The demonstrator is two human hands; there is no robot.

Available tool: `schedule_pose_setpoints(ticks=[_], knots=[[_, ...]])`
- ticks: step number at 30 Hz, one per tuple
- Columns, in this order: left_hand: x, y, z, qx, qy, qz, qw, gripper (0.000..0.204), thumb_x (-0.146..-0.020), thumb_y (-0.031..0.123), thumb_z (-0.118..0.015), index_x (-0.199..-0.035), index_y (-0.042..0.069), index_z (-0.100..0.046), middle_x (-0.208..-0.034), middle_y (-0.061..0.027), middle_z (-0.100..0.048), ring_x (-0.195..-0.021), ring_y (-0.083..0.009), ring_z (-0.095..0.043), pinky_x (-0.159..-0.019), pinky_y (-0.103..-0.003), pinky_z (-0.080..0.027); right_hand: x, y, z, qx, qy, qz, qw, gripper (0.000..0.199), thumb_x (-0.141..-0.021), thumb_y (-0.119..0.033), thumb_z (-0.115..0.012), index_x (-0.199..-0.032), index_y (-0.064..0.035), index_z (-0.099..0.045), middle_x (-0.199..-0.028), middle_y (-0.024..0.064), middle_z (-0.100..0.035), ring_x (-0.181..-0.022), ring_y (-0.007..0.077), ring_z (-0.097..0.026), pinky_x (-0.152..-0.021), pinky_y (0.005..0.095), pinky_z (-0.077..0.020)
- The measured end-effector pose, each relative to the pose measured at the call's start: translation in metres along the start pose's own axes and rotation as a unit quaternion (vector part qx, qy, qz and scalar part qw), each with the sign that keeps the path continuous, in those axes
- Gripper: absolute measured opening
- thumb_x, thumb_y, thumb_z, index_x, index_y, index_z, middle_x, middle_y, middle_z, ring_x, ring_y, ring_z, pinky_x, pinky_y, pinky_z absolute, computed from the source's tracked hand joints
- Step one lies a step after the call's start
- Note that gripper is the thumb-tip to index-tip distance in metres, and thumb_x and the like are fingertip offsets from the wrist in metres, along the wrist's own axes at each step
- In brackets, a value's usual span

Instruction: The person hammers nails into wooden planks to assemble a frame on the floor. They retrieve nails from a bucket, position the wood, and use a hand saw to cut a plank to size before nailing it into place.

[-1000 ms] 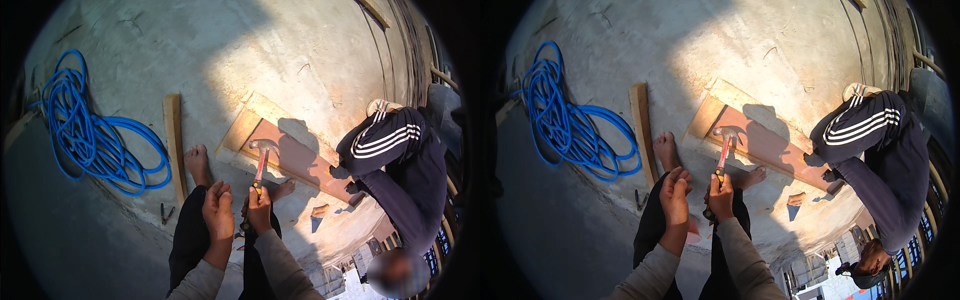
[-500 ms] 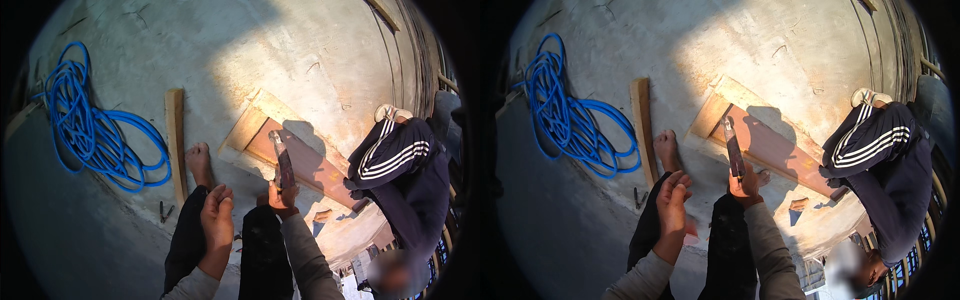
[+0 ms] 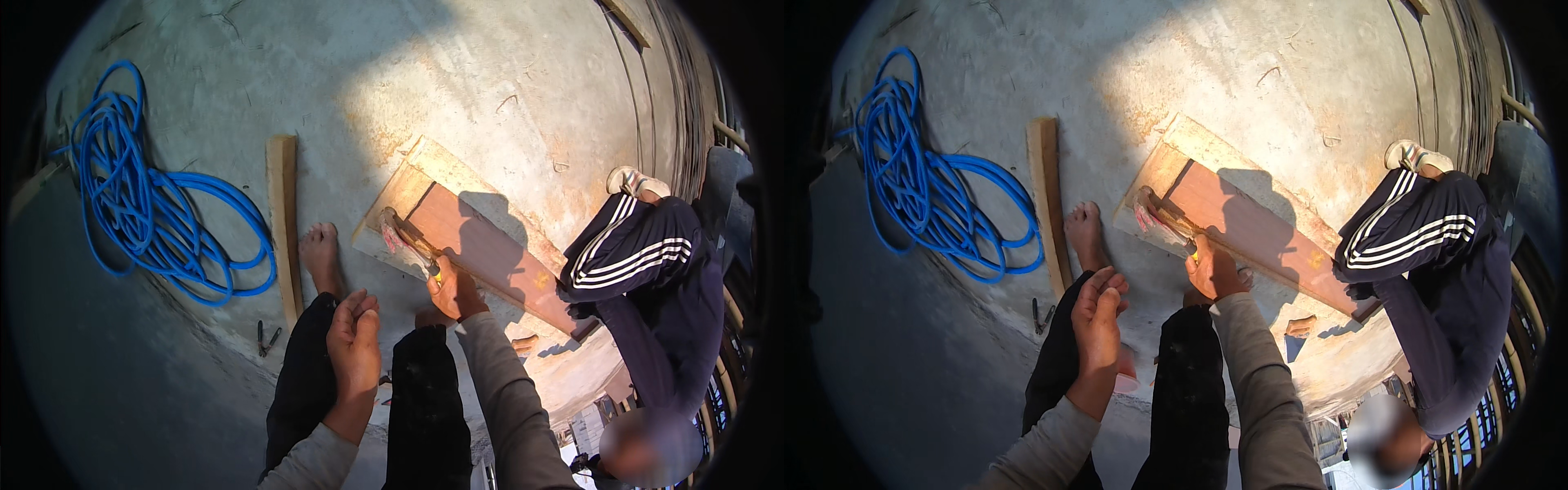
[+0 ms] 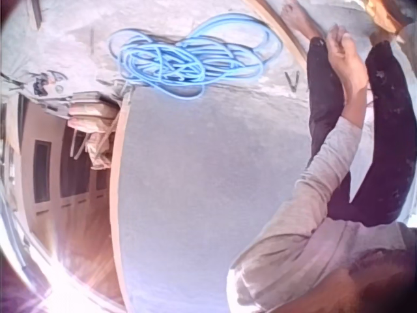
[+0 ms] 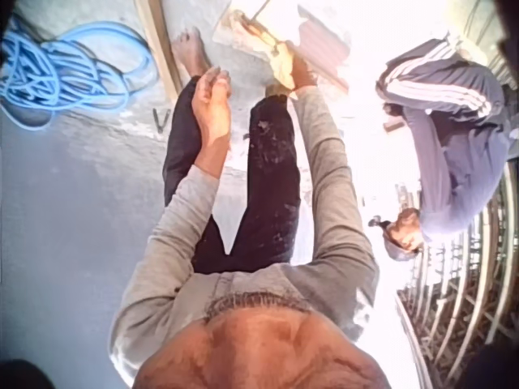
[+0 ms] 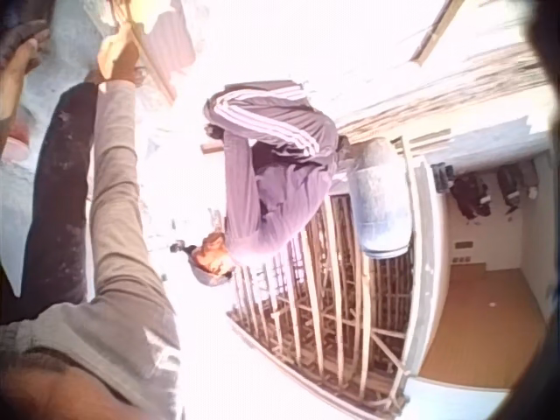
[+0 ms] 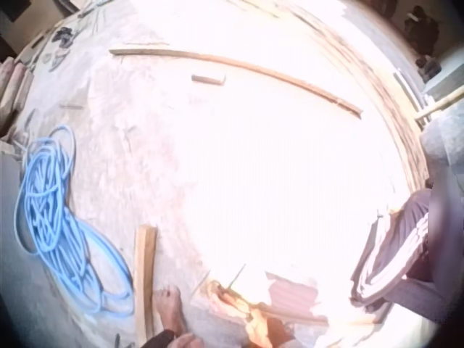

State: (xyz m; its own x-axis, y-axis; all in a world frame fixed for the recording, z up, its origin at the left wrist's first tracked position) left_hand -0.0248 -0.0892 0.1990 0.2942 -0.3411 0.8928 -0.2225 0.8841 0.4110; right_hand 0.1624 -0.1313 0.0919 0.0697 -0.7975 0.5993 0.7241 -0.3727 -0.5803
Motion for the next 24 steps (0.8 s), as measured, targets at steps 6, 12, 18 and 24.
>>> schedule_pose_setpoints(ticks=[6, 12, 18, 24], knots=[[-0.003, -0.006, 0.001, 0.005, 0.000, 0.010, 1.000, 0.040, -0.095, 0.007, -0.057, -0.132, -0.006, -0.053, -0.122, -0.0158, -0.063, -0.113, -0.0198, -0.061, -0.101, -0.031, -0.046, 0.048, -0.033, -0.015, -0.453, 0.047, -0.353, 0.817, 0.021, -0.101, -0.025, -0.057, -0.111, -0.0085, -0.048, -0.070, 0.0054, -0.054, -0.055, 0.0157, -0.056, -0.049, 0.0353, -0.0470], [-0.003, -0.011, 0.002, -0.041, -0.006, -0.011, 0.999, 0.040, -0.094, 0.013, -0.058, -0.130, -0.003, -0.056, -0.117, -0.0094, -0.065, -0.103, -0.0143, -0.062, -0.082, -0.025, -0.049, 0.035, -0.063, -0.052, -0.694, 0.024, -0.367, 0.618, 0.035, -0.102, -0.042, -0.053, -0.112, -0.0085, -0.049, -0.071, 0.0026, -0.051, -0.055, 0.0123, -0.051, -0.049, 0.0272, -0.0429], [-0.002, -0.001, 0.002, 0.033, -0.013, 0.019, 0.999, 0.040, -0.094, 0.007, -0.057, -0.133, -0.005, -0.053, -0.120, -0.0154, -0.063, -0.107, -0.0168, -0.062, -0.095, -0.029, -0.049, 0.025, -0.075, -0.068, -0.674, 0.111, -0.400, 0.611, 0.038, -0.099, -0.045, -0.057, -0.111, -0.0088, -0.054, -0.072, 0.0033, -0.055, -0.052, 0.0130, -0.053, -0.046, 0.0283, -0.0460], [-0.003, -0.001, 0.001, 0.029, -0.008, 0.032, 0.999, 0.040, -0.094, 0.006, -0.056, -0.132, -0.005, -0.053, -0.120, -0.0147, -0.062, -0.106, -0.0160, -0.062, -0.095, -0.029, -0.049, 0.035, -0.078, -0.080, -0.694, 0.136, -0.391, 0.589, 0.035, -0.101, -0.041, -0.056, -0.108, -0.0068, -0.054, -0.074, 0.0044, -0.057, -0.055, 0.0142, -0.054, -0.047, 0.0278, -0.0477]])
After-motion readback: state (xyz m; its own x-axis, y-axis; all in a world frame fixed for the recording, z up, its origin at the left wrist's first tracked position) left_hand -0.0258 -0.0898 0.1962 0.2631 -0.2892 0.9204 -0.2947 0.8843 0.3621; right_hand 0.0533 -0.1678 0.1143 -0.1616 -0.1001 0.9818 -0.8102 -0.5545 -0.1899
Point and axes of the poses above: each hand's wrist, its own x-axis away from the middle knuckle, its own z-axis out of the back of the hand, y = z × x, the point moved 3 cm from there along -x, towards the middle knuckle
